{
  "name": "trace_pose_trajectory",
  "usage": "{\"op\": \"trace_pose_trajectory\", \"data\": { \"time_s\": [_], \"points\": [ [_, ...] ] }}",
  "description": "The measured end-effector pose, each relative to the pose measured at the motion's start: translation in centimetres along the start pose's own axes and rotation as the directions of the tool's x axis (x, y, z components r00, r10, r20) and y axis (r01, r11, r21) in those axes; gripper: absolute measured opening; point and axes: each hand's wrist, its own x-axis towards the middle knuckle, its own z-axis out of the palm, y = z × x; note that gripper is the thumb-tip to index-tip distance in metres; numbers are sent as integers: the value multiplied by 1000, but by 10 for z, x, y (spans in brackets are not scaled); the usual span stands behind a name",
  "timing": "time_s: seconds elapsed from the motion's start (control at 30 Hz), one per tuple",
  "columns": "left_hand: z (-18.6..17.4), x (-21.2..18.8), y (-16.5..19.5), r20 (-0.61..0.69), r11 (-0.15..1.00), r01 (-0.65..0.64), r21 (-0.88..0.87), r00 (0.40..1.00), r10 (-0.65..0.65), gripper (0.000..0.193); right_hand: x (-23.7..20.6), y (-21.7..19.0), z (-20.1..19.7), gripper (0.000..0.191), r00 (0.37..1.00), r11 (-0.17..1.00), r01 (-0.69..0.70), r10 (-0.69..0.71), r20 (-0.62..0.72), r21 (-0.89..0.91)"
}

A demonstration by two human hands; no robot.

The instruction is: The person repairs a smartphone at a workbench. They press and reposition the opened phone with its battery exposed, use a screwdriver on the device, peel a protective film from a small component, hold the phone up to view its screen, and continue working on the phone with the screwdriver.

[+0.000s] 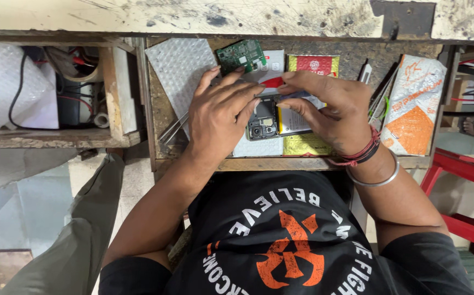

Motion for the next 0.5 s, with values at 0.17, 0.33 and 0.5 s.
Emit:
{"op": "trace_pose_trajectory", "data": {
  "time_s": [0.17,0.33,0.5],
  "points": [
    [1,0,0,7,1000,12,14,1000,-13,17,1,1,3,37,997,989,-25,13,82,143],
    [1,2,1,0,1000,8,2,1000,-8,19,1,-4,8,44,1000,999,10,-11,-19,-46],
    [-2,3,3,-6,1000,16,-13,1000,-16,17,2,-5,7,42,997,1000,3,-4,76,8]
  ]
}}
